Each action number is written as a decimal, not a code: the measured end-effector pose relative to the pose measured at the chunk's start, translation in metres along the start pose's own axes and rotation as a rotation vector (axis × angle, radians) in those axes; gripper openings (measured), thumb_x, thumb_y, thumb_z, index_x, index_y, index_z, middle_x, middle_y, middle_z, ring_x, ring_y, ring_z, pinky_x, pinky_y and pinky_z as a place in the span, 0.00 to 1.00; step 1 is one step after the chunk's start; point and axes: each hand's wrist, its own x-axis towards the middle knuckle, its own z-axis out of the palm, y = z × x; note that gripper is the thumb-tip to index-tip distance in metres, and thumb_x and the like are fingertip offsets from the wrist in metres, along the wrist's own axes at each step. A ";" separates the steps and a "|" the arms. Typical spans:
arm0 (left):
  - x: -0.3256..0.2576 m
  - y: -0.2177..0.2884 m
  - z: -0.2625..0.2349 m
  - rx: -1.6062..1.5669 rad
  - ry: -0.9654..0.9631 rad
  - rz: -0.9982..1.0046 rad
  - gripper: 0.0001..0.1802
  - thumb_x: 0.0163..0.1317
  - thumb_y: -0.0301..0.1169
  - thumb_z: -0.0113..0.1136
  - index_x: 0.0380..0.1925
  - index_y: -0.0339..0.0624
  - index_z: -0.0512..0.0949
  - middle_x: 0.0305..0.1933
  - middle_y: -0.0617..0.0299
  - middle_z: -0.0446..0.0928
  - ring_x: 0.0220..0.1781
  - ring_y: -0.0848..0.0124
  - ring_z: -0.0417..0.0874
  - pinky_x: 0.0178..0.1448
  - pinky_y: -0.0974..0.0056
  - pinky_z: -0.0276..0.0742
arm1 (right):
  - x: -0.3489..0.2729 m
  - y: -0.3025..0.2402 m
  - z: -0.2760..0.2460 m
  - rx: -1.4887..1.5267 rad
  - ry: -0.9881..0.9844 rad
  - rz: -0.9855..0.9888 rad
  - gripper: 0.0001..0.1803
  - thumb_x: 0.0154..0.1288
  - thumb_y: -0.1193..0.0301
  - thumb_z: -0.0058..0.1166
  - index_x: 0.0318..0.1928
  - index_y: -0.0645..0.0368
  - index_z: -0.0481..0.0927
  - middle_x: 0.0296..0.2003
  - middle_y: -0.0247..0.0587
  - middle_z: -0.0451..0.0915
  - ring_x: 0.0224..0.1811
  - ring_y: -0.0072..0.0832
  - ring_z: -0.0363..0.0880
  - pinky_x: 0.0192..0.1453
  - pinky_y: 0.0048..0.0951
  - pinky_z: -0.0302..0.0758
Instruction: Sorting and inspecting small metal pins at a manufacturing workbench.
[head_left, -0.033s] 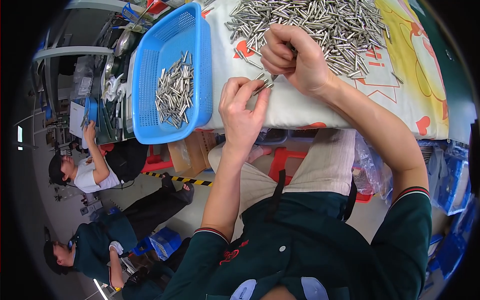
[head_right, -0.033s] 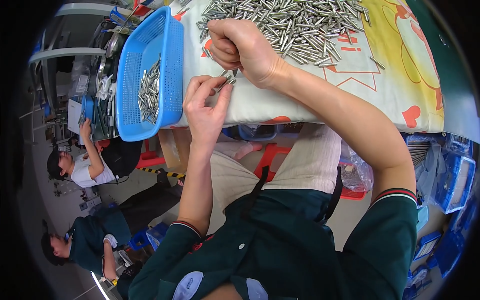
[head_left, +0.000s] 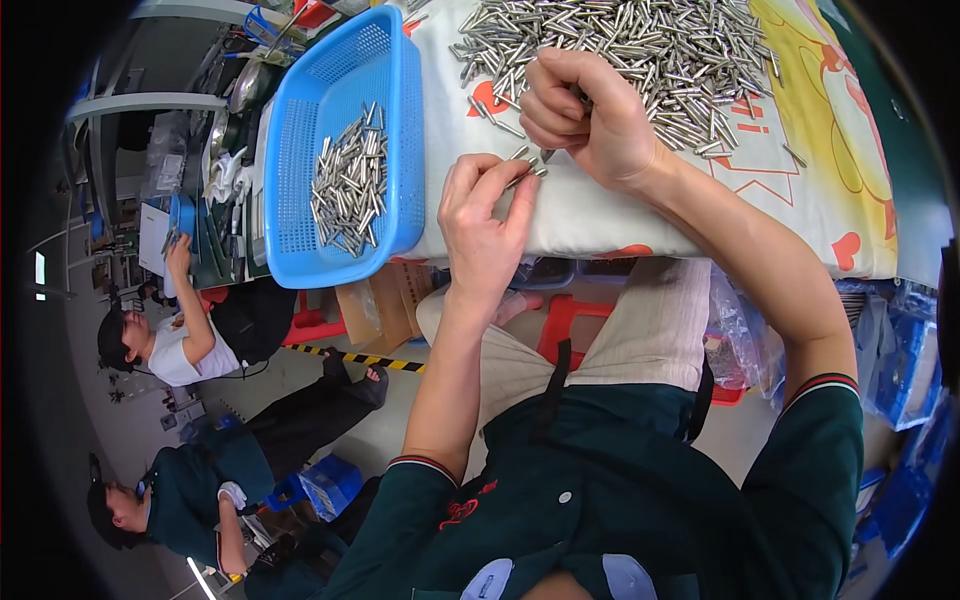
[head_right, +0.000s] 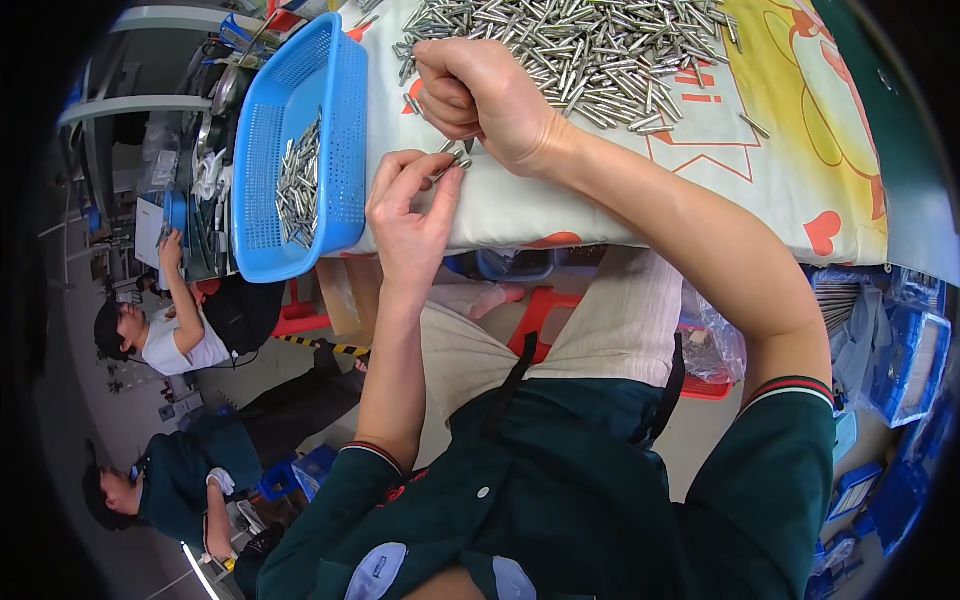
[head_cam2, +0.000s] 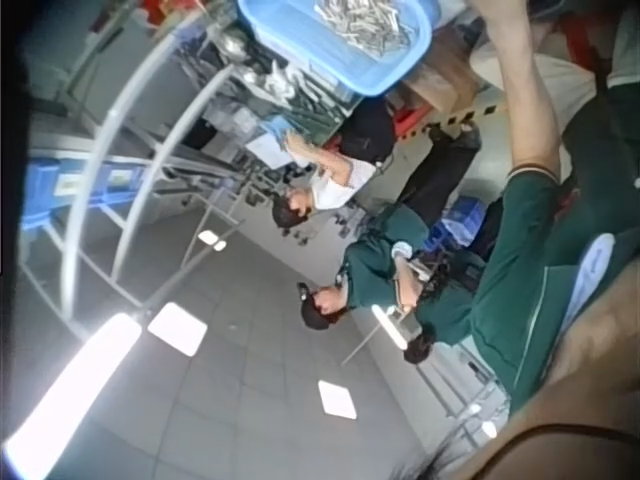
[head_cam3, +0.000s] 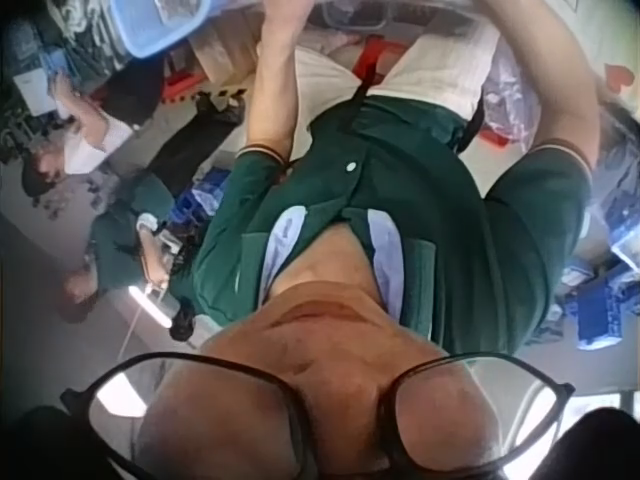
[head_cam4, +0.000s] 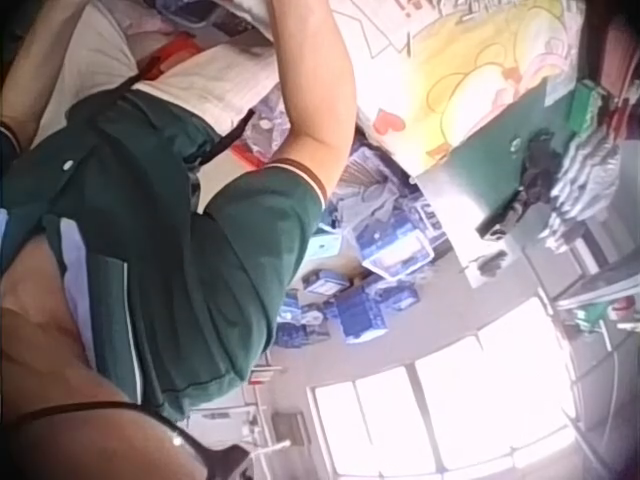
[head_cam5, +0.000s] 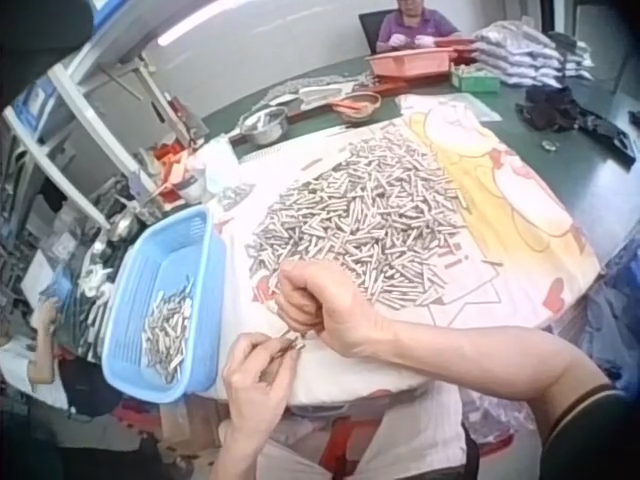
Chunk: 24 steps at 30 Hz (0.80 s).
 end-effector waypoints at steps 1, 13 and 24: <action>0.000 -0.001 0.000 -0.016 -0.012 0.000 0.07 0.49 0.22 0.64 0.30 0.36 0.80 0.31 0.60 0.74 0.28 0.71 0.74 0.33 0.69 0.71 | 0.001 0.001 0.000 -0.001 0.001 -0.001 0.24 0.67 0.61 0.34 0.13 0.52 0.52 0.10 0.25 0.47 0.14 0.18 0.42 0.20 0.24 0.44; 0.000 -0.003 -0.001 -0.023 -0.033 0.023 0.07 0.50 0.20 0.62 0.31 0.35 0.81 0.32 0.60 0.75 0.32 0.70 0.77 0.35 0.69 0.73 | 0.003 -0.002 -0.003 0.033 -0.036 0.042 0.23 0.67 0.61 0.33 0.13 0.51 0.52 0.10 0.24 0.46 0.14 0.17 0.42 0.20 0.24 0.43; 0.001 -0.003 0.000 -0.044 -0.024 0.009 0.06 0.51 0.20 0.62 0.31 0.36 0.81 0.32 0.60 0.75 0.31 0.71 0.77 0.34 0.70 0.73 | 0.004 -0.003 -0.004 0.023 -0.054 0.051 0.24 0.67 0.61 0.33 0.13 0.51 0.52 0.10 0.24 0.46 0.13 0.17 0.41 0.19 0.24 0.43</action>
